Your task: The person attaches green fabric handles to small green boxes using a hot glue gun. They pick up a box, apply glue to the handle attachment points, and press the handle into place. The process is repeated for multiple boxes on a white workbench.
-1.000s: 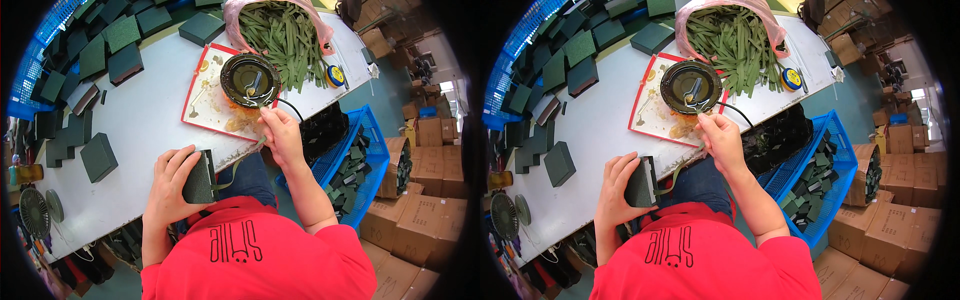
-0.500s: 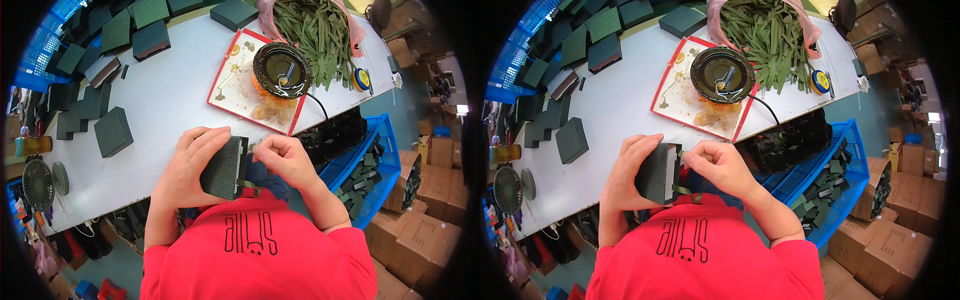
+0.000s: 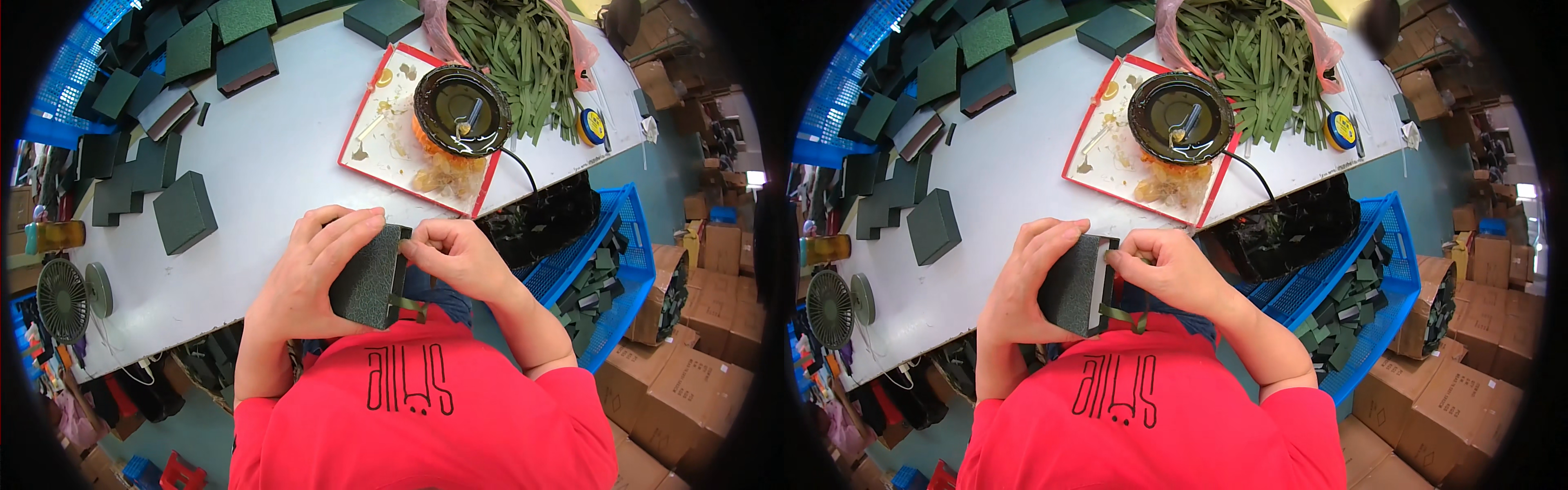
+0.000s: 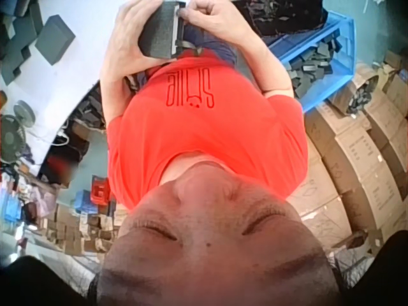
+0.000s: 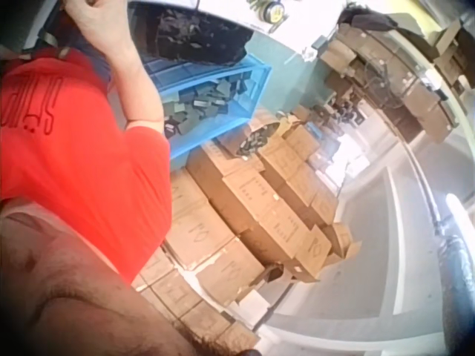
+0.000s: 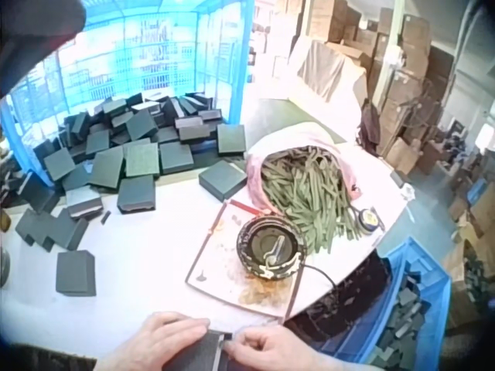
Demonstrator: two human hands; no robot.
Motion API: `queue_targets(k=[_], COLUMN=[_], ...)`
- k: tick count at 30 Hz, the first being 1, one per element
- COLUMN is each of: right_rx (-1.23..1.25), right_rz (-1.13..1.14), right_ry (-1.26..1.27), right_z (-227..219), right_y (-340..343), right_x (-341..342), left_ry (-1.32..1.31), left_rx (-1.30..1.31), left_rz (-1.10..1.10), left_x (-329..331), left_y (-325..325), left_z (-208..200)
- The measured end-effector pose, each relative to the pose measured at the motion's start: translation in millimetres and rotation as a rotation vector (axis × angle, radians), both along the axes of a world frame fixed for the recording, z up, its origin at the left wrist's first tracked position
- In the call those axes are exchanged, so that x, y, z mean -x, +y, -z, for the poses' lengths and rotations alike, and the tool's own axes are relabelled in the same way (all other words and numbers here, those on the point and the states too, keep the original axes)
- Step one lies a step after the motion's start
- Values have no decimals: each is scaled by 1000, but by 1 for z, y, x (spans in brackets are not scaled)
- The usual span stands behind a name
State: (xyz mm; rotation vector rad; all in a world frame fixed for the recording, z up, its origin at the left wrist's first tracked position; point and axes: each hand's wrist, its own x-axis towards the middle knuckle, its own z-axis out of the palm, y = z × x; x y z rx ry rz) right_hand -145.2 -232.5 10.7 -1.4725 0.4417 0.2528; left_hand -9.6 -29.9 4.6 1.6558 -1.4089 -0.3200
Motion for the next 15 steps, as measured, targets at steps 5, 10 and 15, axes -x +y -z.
queue_targets(k=[5, 10, 15], right_rx=[-21, 104, 134], right_rz=[-56, -19, -36], right_ry=[9, -15, -8], right_z=[-3, 4, 15], right_y=[-3, 4, 3], right_x=[-3, -1, 1], left_ry=[-8, -86, -155], left_rx=[-8, -24, -79], left_rz=[13, 11, 18], left_x=[0, 0, 2], left_y=[1, 0, -1], left_z=[-1, -3, -4])
